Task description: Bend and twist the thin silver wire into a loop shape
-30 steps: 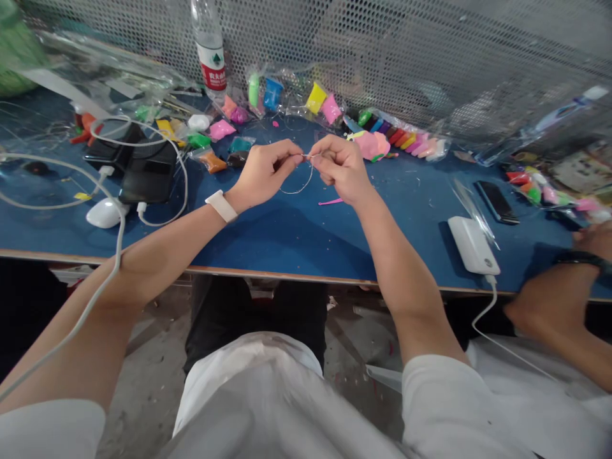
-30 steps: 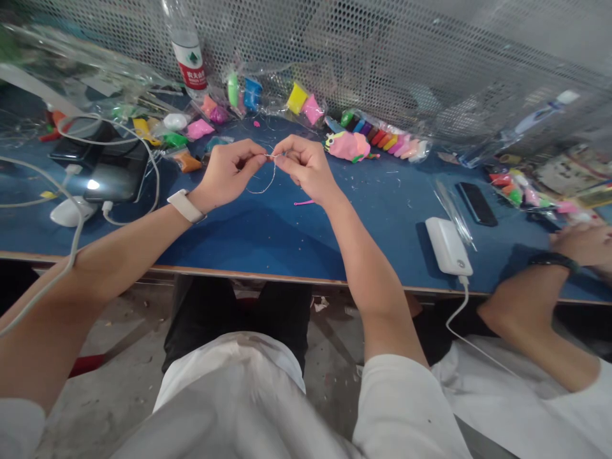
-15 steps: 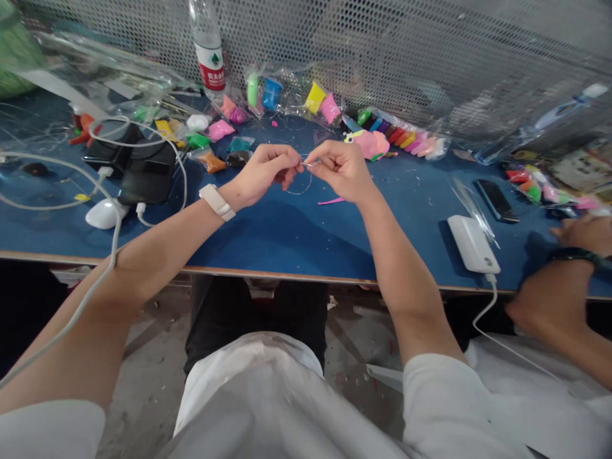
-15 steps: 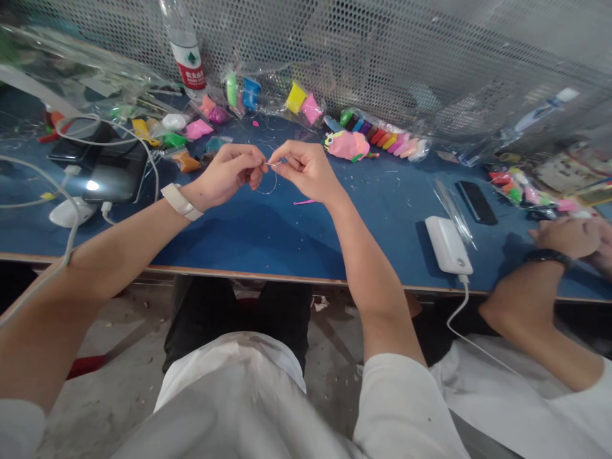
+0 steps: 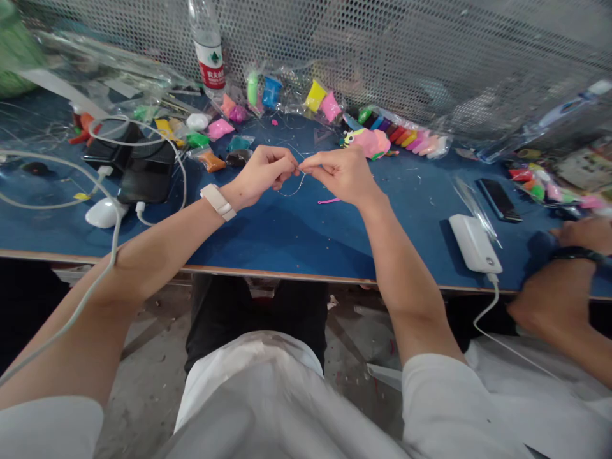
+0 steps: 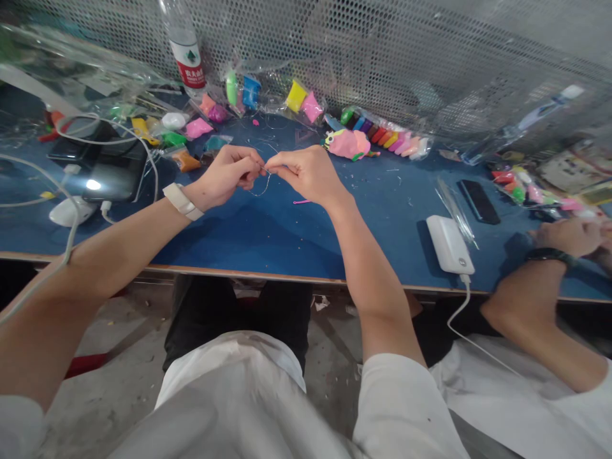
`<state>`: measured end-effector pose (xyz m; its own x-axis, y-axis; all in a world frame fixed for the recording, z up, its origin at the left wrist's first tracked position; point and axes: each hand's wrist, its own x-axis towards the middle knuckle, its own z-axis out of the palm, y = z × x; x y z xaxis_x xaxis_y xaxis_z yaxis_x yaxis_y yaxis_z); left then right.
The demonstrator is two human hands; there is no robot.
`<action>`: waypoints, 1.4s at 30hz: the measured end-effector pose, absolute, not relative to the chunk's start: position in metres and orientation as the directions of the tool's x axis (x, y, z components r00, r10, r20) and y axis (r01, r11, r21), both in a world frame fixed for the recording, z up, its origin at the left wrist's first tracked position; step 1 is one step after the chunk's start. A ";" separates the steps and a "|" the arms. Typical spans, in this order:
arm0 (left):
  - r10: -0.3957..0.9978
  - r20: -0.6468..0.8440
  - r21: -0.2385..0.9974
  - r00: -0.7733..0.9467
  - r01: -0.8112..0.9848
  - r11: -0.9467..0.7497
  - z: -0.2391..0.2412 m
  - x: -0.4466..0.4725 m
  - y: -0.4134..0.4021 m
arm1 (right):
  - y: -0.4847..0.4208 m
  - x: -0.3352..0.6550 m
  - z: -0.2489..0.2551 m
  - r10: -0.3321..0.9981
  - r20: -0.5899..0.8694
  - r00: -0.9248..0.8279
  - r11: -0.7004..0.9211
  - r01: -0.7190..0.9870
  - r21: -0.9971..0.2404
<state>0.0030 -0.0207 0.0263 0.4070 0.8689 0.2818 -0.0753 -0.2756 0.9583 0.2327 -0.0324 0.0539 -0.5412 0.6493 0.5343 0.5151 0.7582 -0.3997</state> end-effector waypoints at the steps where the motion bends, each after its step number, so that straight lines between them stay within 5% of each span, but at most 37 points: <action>1: 0.869 0.306 0.949 0.389 -0.052 -0.311 0.025 0.003 -0.020 | -0.032 0.233 0.053 0.640 0.537 -0.550 0.766 0.514 -0.386; 6: 0.851 0.412 0.894 0.327 0.037 -0.447 0.022 0.003 -0.017 | -0.029 0.232 0.047 0.621 0.556 -0.553 0.771 0.560 -0.304; 15: 0.868 0.339 0.936 0.363 -0.036 -0.351 0.020 0.001 -0.013 | -0.030 0.230 0.048 0.578 0.566 -0.588 0.778 0.607 -0.163; 24: 0.851 0.441 0.870 0.285 0.095 -0.483 0.018 0.002 -0.012 | -0.035 0.224 0.050 0.608 0.549 -0.573 0.762 0.615 -0.203; 42: 0.842 0.472 0.862 0.262 0.061 -0.502 0.023 0.000 -0.014 | -0.030 0.226 0.042 0.599 0.586 -0.546 0.743 0.652 -0.152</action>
